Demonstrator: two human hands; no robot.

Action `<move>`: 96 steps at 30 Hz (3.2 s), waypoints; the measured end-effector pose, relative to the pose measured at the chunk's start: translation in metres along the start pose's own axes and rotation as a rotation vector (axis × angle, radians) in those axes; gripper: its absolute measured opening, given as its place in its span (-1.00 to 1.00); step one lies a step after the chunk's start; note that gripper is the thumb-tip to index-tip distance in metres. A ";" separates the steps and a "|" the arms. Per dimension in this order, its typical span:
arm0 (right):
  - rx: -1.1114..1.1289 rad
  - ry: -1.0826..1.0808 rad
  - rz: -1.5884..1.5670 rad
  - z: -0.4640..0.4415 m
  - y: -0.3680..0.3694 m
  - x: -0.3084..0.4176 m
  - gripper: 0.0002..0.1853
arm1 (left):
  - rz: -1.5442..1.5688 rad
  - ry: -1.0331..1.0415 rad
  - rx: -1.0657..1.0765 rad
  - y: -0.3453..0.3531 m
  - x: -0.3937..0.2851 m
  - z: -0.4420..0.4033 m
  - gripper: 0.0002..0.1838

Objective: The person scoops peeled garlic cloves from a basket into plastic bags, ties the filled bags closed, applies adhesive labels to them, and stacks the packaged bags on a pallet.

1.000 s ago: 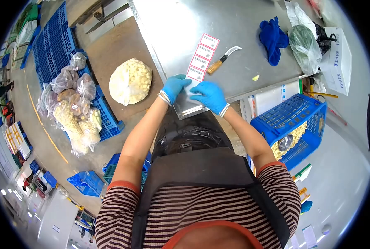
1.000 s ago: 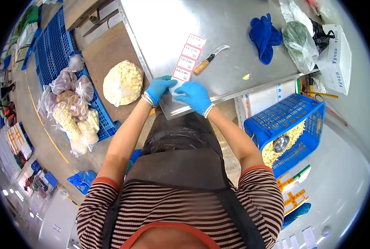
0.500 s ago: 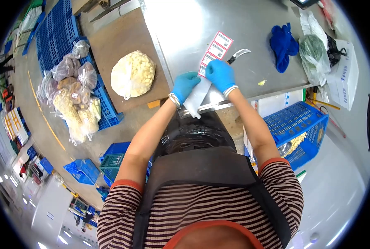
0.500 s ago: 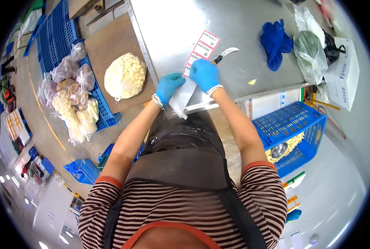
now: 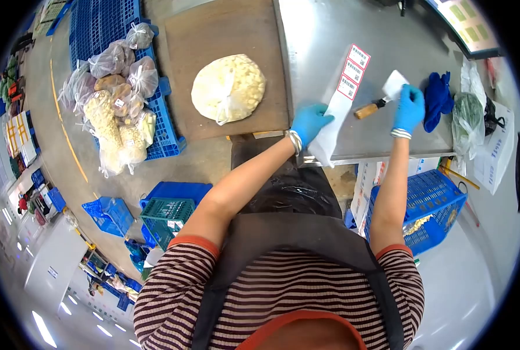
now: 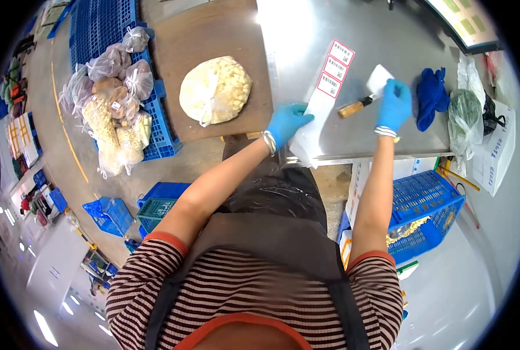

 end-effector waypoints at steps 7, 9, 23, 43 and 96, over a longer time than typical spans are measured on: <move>0.265 -0.882 0.007 0.109 0.186 0.244 -0.86 | -0.761 0.104 -0.704 -0.167 -0.061 0.144 -0.44; 0.465 -0.996 0.102 0.138 0.288 0.266 -0.90 | -0.872 -0.130 -0.836 -0.212 0.001 0.153 -0.50; 0.788 -0.858 0.522 0.204 0.485 0.224 -0.34 | 0.152 -0.371 -0.171 -0.231 0.175 0.130 -0.70; 0.899 -0.355 0.169 0.187 0.438 0.239 -0.32 | 0.333 0.179 -0.584 -0.439 0.068 0.413 -0.62; 0.049 0.524 -0.401 0.178 0.016 -0.377 -0.72 | -0.828 -0.192 -0.812 0.001 0.038 0.073 -0.23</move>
Point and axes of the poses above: each hand's wrist, its own z-axis away from the middle knuckle, its own y-axis out of the palm, x = y × z, the point moved 10 cm from there along -z, towards the middle knuckle, and after that the axes turned 12 degrees about x, right-handed, at the moved point
